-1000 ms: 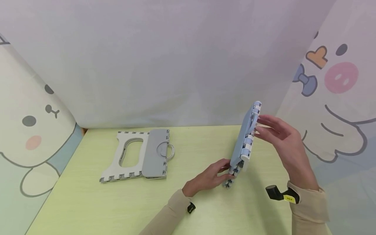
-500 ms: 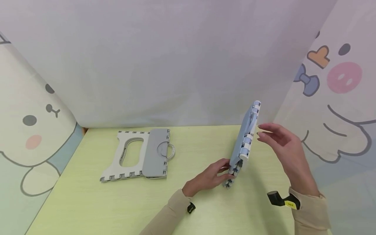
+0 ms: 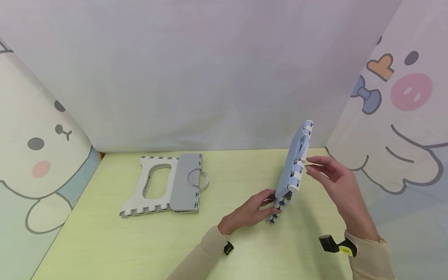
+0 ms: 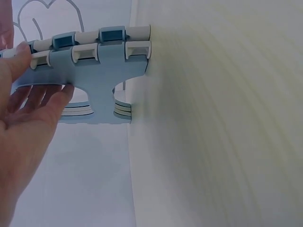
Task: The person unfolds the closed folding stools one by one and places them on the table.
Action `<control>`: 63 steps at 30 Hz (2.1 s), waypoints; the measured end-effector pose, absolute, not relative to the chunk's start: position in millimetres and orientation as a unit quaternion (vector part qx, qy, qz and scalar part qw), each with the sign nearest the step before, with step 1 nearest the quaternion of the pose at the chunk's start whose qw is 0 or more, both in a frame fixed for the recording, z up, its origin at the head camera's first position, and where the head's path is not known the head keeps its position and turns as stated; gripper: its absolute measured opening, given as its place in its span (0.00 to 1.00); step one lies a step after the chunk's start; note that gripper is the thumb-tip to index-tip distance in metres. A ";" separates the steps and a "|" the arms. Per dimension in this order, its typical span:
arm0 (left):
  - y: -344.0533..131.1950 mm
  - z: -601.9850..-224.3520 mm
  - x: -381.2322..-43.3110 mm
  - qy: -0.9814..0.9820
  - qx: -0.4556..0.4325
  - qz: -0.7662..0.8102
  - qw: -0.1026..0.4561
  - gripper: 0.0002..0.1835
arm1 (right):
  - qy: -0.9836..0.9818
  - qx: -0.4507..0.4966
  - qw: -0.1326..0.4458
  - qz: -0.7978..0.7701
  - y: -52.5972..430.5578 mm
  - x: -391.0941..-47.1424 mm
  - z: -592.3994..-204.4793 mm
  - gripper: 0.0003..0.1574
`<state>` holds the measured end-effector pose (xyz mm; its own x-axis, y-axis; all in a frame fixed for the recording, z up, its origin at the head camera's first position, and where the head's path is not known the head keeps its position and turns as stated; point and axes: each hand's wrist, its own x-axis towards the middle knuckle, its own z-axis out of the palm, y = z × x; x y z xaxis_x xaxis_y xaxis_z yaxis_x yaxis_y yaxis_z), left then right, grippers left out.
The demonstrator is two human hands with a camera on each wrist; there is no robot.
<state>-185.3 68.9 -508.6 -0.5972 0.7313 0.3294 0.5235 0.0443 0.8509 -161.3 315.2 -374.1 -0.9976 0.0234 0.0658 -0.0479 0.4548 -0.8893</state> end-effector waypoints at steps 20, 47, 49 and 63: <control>70.0 -508.5 -184.0 0.715 0.432 0.541 0.100 0.26 | -0.864 0.036 0.026 0.502 316.6 -149.8 -402.6 0.23; 70.3 -508.6 -184.0 0.717 0.432 0.539 0.094 0.27 | -0.858 -0.005 -0.036 0.513 313.8 -138.6 -451.1 0.30; 70.2 -508.2 -183.8 0.716 0.433 0.539 0.093 0.27 | -0.857 -0.004 -0.037 0.514 312.4 -137.1 -453.1 0.29; 68.5 -509.5 -184.1 0.713 0.426 0.547 0.102 0.29 | -0.855 -0.005 -0.078 0.512 303.5 -133.8 -464.7 0.40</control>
